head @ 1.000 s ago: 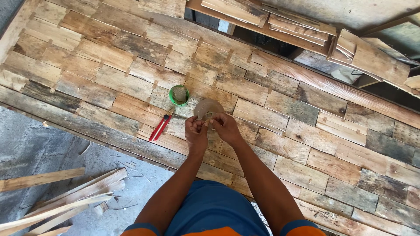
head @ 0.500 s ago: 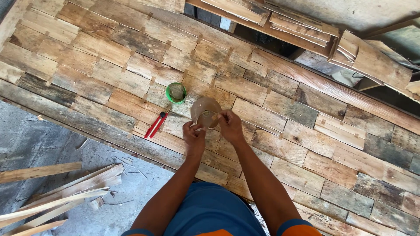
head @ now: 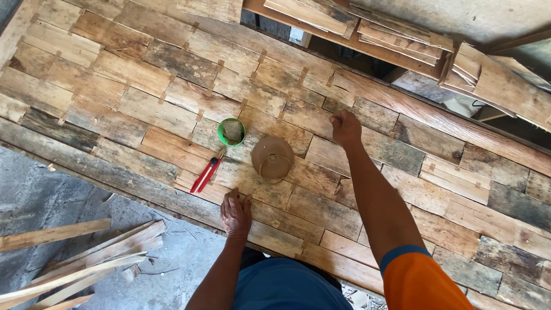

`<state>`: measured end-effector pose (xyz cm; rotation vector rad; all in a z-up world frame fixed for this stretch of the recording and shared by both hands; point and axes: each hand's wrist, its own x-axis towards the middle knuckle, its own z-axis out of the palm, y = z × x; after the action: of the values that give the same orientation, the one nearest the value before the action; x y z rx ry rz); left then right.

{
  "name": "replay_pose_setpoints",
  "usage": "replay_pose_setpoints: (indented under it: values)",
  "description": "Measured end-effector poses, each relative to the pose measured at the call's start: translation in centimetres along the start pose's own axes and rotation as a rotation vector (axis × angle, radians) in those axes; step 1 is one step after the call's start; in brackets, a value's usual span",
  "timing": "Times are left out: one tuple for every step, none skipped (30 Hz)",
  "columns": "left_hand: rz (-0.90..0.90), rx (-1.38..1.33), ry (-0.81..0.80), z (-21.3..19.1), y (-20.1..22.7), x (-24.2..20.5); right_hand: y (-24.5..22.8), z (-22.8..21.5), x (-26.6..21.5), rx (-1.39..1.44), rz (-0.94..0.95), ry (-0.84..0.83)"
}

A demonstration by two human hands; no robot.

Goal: Assembling and fixing small strips of bamboo or wood onto a larger surface using glue and hand tools.

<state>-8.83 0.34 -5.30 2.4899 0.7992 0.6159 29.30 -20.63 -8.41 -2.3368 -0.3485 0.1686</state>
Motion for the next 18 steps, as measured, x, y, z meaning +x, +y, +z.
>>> replay_pose_setpoints:
  values:
    - [0.002,0.001,-0.001,0.2,-0.1,0.1,0.0,0.1,1.0,0.001,0.002,0.001]
    - [-0.014,0.006,-0.019,0.4,-0.2,0.2,0.1,0.2,2.0,-0.005,0.014,-0.013]
    - [-0.031,0.012,-0.040,0.5,-0.3,0.1,0.2,0.3,2.7,-0.011,0.028,-0.030]
    - [-0.031,0.015,-0.043,0.7,-0.5,0.0,0.3,0.7,3.5,-0.009,0.031,-0.032]
    - [-0.024,0.016,-0.038,0.8,-0.6,-0.1,0.4,1.1,4.3,-0.017,0.034,-0.053]
    - [-0.017,0.016,-0.032,0.9,-0.8,-0.1,0.5,1.5,5.1,-0.025,0.037,-0.074]
    - [-0.018,0.018,-0.036,1.0,-0.8,-0.2,0.3,1.6,5.5,-0.025,0.041,-0.076]
    - [-0.011,0.046,-0.036,1.0,-0.8,-0.2,0.1,1.7,5.9,-0.042,0.054,-0.102]
    - [-0.005,0.074,-0.034,1.1,-0.8,-0.3,-0.1,1.8,6.4,-0.060,0.066,-0.128]
    - [-0.006,0.075,-0.036,1.2,-0.8,-0.1,-0.1,2.0,6.7,-0.060,0.068,-0.130]
    - [-0.007,0.086,-0.040,1.2,-0.7,-0.1,0.0,2.2,7.0,-0.066,0.036,-0.127]
    - [-0.009,0.096,-0.045,1.2,-0.7,0.0,0.0,2.5,7.2,-0.071,0.004,-0.123]
    - [-0.011,0.098,-0.049,1.2,-0.7,-0.1,-0.2,2.4,7.1,-0.072,0.007,-0.127]
    - [-0.008,0.101,-0.044,1.2,-0.7,-0.1,-0.5,2.3,7.0,-0.088,0.020,-0.146]
    - [-0.004,0.104,-0.036,1.3,-0.7,0.0,-0.8,2.3,7.1,-0.104,0.031,-0.163]
    - [-0.005,0.105,-0.037,1.3,-0.7,0.0,-0.9,2.3,7.1,-0.104,0.031,-0.165]
    - [-0.010,0.109,-0.044,1.3,-0.7,0.0,-1.1,2.2,7.1,-0.106,0.027,-0.156]
    - [-0.015,0.112,-0.051,1.3,-0.7,0.0,-1.3,2.1,7.0,-0.109,0.022,-0.147]
